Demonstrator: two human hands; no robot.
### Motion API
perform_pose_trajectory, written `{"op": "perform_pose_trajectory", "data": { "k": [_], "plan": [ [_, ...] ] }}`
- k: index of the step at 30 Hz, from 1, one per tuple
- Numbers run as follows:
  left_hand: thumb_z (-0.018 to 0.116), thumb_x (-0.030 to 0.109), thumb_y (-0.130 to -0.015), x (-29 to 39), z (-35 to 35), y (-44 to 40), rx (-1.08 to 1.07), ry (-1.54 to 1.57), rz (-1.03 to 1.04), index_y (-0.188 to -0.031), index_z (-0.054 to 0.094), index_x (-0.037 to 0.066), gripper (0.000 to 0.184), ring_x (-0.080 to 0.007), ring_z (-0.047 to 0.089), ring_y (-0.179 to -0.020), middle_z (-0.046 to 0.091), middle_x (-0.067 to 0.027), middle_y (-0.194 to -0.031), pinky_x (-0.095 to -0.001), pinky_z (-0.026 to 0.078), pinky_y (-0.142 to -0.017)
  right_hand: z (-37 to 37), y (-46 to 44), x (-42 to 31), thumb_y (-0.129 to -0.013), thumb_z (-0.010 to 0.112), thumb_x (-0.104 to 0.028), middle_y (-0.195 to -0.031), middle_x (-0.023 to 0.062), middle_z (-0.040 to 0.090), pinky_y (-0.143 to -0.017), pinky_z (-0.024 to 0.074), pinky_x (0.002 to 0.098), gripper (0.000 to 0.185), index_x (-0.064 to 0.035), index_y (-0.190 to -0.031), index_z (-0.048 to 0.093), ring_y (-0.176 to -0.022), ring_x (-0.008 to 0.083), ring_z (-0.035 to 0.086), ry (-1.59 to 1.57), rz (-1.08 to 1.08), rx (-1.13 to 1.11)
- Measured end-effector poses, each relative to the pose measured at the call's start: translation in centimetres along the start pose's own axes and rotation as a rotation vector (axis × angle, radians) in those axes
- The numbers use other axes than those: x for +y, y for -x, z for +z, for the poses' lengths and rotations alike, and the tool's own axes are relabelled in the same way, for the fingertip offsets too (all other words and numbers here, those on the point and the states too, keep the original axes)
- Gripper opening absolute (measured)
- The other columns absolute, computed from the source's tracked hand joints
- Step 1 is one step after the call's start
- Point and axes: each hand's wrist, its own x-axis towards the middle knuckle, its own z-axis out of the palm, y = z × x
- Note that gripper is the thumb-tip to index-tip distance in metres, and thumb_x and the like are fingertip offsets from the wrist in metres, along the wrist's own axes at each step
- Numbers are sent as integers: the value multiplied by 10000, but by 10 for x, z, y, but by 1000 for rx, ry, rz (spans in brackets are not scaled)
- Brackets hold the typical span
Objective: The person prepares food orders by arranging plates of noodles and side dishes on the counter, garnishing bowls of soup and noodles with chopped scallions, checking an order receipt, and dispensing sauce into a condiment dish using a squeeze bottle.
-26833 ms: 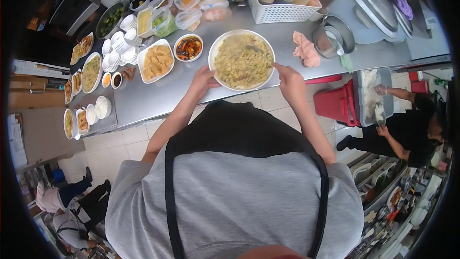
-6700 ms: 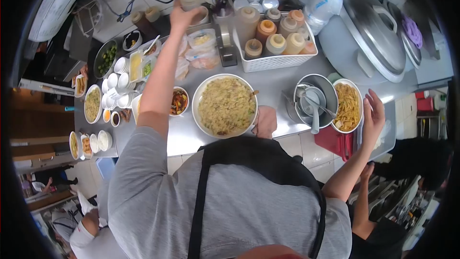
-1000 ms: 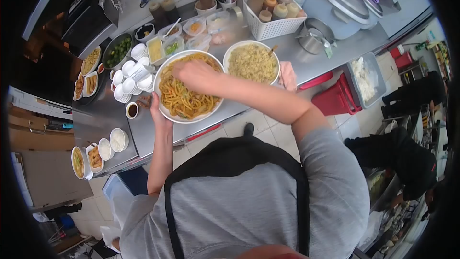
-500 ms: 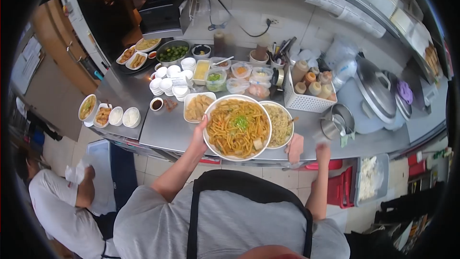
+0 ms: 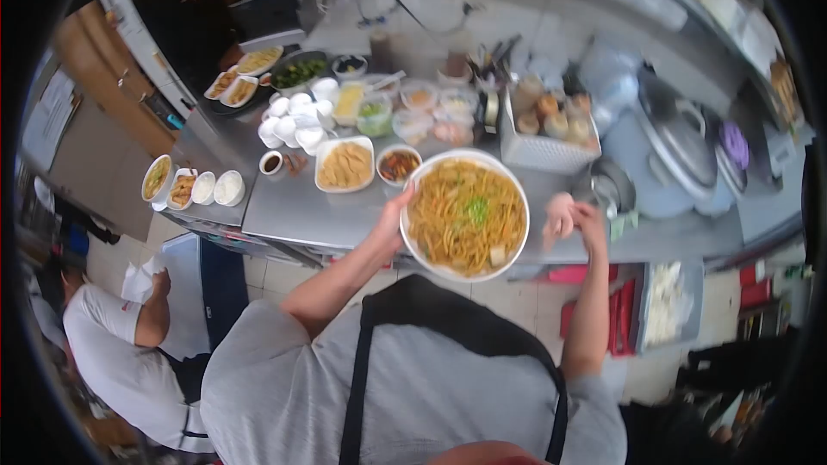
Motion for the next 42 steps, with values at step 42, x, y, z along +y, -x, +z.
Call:
{"op": "perform_pose_trajectory", "data": {
  "k": [42],
  "plan": [
    [423, 373, -869, -56, 71, -74, -164, -119, -145, -1200, 408, 14, 489, -264, 472, -1075, 482, -145, -1175, -376, 380, -915, -28, 64, -50, -800, 546, -82, -878, 66, 562, -705, 425, 259, 140, -51, -909, 629, -799, 172, 540, 363, -562, -80]
  ]
}}
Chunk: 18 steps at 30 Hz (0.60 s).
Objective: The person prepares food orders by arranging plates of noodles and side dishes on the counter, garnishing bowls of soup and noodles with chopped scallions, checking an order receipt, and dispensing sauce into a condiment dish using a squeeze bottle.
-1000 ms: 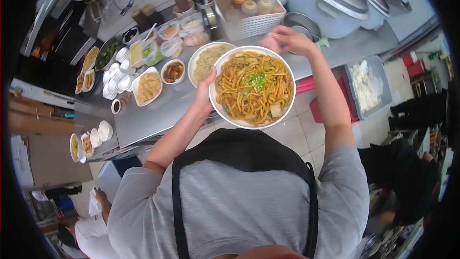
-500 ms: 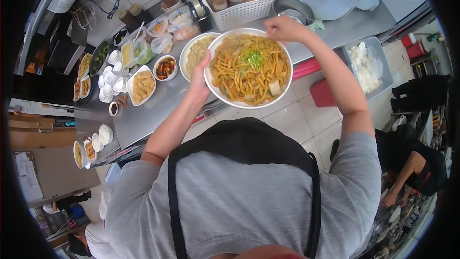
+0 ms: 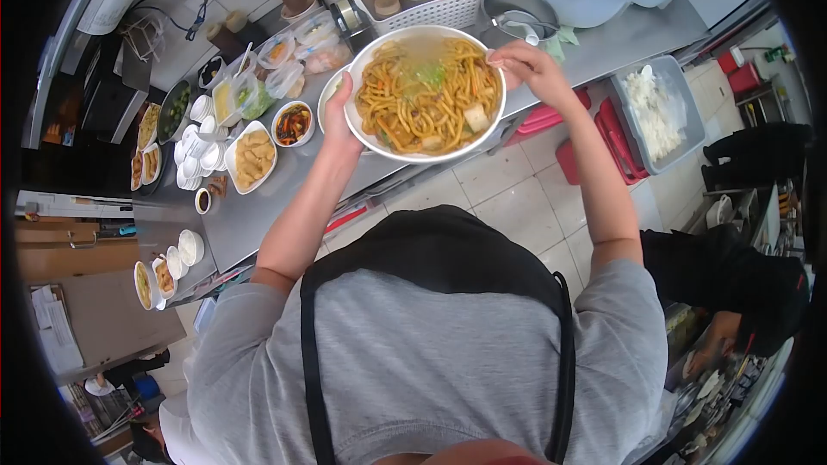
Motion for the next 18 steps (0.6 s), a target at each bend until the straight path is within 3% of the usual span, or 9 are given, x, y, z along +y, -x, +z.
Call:
{"op": "perform_pose_trajectory", "data": {
  "k": [6, 8, 12, 18],
  "plan": [
    [432, 384, -864, 4, -1, -31, -10, 133, 74, -1179, 420, 7, 491, -276, 460, -1091, 476, -148, -1185, -412, 377, -923, 34, 24, -37, -791, 505, -3, -835, 121, 513, -690, 420, 288, 172, -54, -904, 625, -753, 240, 509, 233, -6, 274],
    [440, 390, -860, 1, 15, -30, 80, 142, 150, -1187, 414, 10, 503, -271, 459, -1096, 471, -142, -1197, -413, 374, -928, 52, 31, -48, -773, 503, 8, -788, 113, 507, -673, 418, 296, 185, -33, -907, 623, -747, 239, 514, 269, 57, 364],
    [380, 397, -881, -6, 35, -26, 22, 295, 66, -1200, 407, 18, 496, -276, 471, -1084, 473, -143, -1198, -409, 367, -938, 89, 46, -69, -782, 537, -12, -769, 80, 465, -602, 396, 253, 171, -28, -923, 631, -687, 173, 477, 127, 123, 550],
    [356, 397, -889, -26, 35, -37, 25, 336, 102, -1181, 425, 29, 475, -242, 490, -1063, 504, -124, -1162, -374, 391, -918, 130, 52, -82, -752, 575, 8, -794, 76, 476, -600, 397, 235, 167, -38, -898, 642, -693, 161, 468, -22, 53, 405]
  ]
}}
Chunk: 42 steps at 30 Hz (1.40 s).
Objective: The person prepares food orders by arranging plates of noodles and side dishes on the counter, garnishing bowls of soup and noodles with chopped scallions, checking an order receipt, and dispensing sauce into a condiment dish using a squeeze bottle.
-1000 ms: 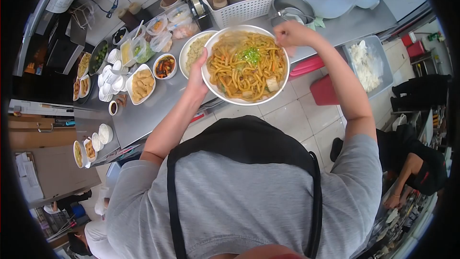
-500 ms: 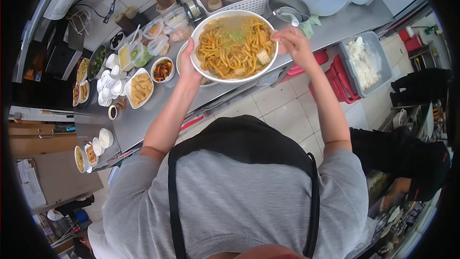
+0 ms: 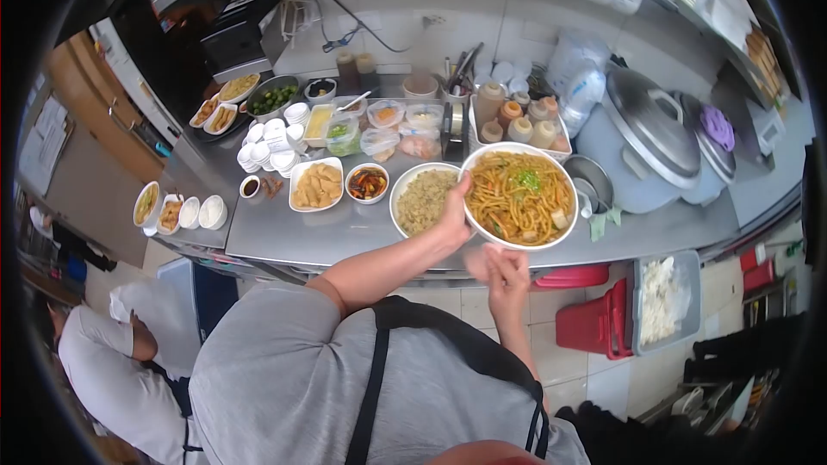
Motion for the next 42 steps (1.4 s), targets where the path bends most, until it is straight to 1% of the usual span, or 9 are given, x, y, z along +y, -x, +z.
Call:
{"op": "perform_pose_trajectory", "data": {
  "k": [10, 12, 15, 16, 23, 25, 27, 33, 42],
  "plan": [
    [454, 414, -842, 44, -7, 27, 50, -126, 38, -1201, 412, 28, 529, -255, 464, -1088, 479, -138, -1187, -382, 361, -942, -49, -46, 161, -794, 491, -72, -801, 100, 556, -620, 401, 292, 164, -24, -936, 556, -768, 186, 514, 14, 420, -177],
    [461, 418, -837, 51, -12, 32, 71, -135, 46, -1201, 411, 26, 537, -254, 461, -1091, 476, -138, -1191, -381, 360, -943, -35, -54, 202, -800, 469, -82, -937, 153, 556, -789, 379, 388, 272, -10, -1063, 471, -978, 287, 474, 573, -197, 22],
    [458, 438, -833, 54, -26, 37, 55, -141, 37, -1225, 395, 45, 559, -258, 450, -1102, 460, -139, -1207, -382, 354, -947, 1, -33, 218, -798, 462, -96, -1090, 189, 504, -933, 278, 433, 401, -4, -1177, 370, -1150, 342, 337, 884, -77, 48],
    [457, 442, -832, 56, -26, 38, 61, -147, 36, -1235, 388, 52, 565, -260, 450, -1102, 455, -139, -1210, -385, 358, -942, 4, -37, 213, -785, 486, -143, -1183, 200, 446, -950, 298, 395, 497, -6, -1236, 328, -1145, 339, 368, 389, 153, -87],
    [448, 401, -855, 58, -20, 47, 14, -145, -16, -1201, 420, 43, 499, -225, 483, -1068, 495, -113, -1172, -362, 386, -913, 30, 69, 193, -776, 512, -116, -962, 210, 568, -787, 425, 389, 209, 12, -924, 584, -915, 320, 541, 626, -134, -564],
    [448, 402, -854, 58, -14, 51, 23, -158, -34, -1201, 417, 39, 503, -225, 482, -1069, 493, -116, -1174, -360, 385, -914, 11, 74, 175, -831, 461, -161, -1035, 185, 552, -826, 416, 393, 274, 5, -1036, 536, -969, 298, 525, -24, 632, -347],
    [448, 403, -854, 53, -8, 55, 32, -169, -50, -1202, 415, 35, 508, -224, 482, -1070, 491, -119, -1176, -358, 385, -915, -14, 42, 131, -874, 384, -257, -1167, 155, 482, -880, 394, 404, 389, -17, -1177, 429, -1048, 288, 478, -913, 720, 50],
    [442, 400, -853, 5, -10, 59, -95, -118, -200, -1232, 377, 22, 540, -241, 440, -1118, 444, -140, -1227, -366, 339, -961, -10, -29, 40, -898, 296, -328, -1270, 137, 382, -931, 369, 396, 472, -37, -1268, 309, -1130, 272, 413, -1257, 309, -310],
    [440, 406, -860, 32, -13, 58, -125, -210, -74, -1176, 437, 17, 501, -195, 489, -1054, 504, -115, -1155, -318, 378, -913, 23, 39, 43, -902, 290, -327, -1256, 144, 390, -925, 379, 396, 461, -34, -1257, 322, -1130, 267, 413, -1371, 776, -47]
  ]
}}
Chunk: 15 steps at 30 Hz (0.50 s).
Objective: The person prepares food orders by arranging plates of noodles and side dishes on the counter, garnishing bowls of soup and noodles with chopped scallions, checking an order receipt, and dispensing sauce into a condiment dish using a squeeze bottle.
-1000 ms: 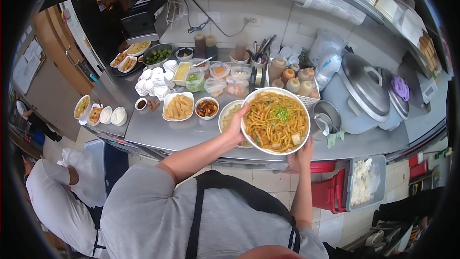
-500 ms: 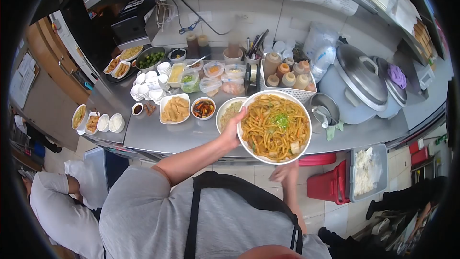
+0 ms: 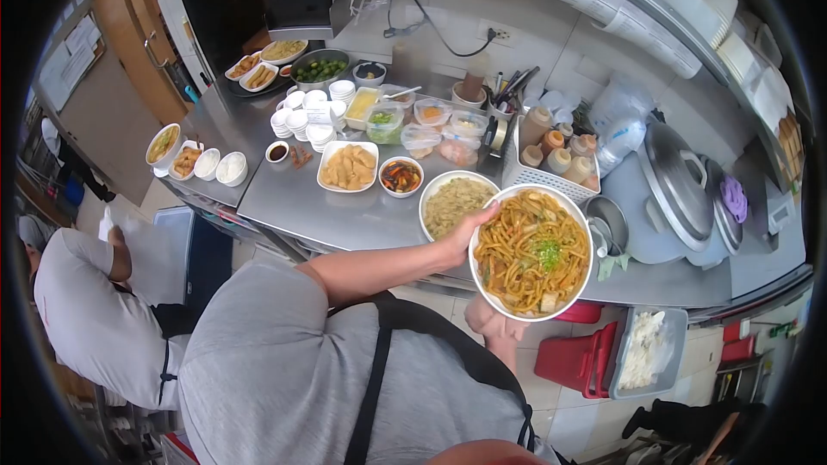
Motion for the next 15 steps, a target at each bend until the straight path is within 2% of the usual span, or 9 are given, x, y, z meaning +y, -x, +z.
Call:
{"op": "perform_pose_trajectory", "data": {
  "k": [3, 5, 7, 9, 10, 15],
  "plan": [
    [438, 396, -865, 9, -8, 14, 8, -124, 67, -1210, 405, 24, 508, -182, 473, -1078, 480, -102, -1185, -316, 374, -925, 15, 14, -29, -904, 288, -327, -1251, 146, 393, -923, 382, 396, 457, -34, -1253, 326, -1130, 265, 413, -69, -48, 41],
    [433, 391, -869, 15, -4, 28, 42, -170, 49, -1211, 406, 28, 500, -183, 478, -1074, 483, -103, -1181, -317, 376, -925, 39, 3, -53, -902, 257, -410, -1297, 138, 352, -969, 329, 407, 528, -54, -1291, 291, -1160, 286, 383, -71, -83, -40],
    [421, 393, -871, 18, -2, 39, 40, -164, 24, -1225, 391, 34, 505, -195, 467, -1090, 469, -113, -1198, -334, 366, -937, 56, -13, -65, -898, 258, -434, -1308, 134, 338, -987, 296, 421, 537, -73, -1295, 290, -1181, 294, 355, 168, -226, -82],
    [410, 394, -872, 17, 2, 51, 2, -35, -87, -1243, 367, 40, 515, -218, 449, -1111, 448, -127, -1219, -355, 351, -951, 60, -54, -67, -909, 269, -393, -1330, 139, 301, -999, 262, 435, 504, -76, -1300, 283, -1204, 300, 318, 10, -192, -712],
    [408, 396, -868, 9, -7, 48, -38, 35, -106, -1255, 347, 39, 530, -244, 436, -1121, 433, -138, -1233, -376, 335, -962, 61, -62, -63, -909, 270, -393, -1330, 139, 300, -999, 262, 436, 503, -76, -1300, 283, -1205, 300, 318, -24, -168, -842],
    [417, 389, -865, -4, -16, 53, -42, 177, -128, -1255, 351, 45, 524, -252, 440, -1114, 436, -143, -1228, -381, 336, -960, 30, -37, -20, -910, 273, -388, -1334, 139, 292, -1000, 259, 438, 501, -75, -1302, 280, -1207, 301, 313, 98, -74, -403]
  ]
}}
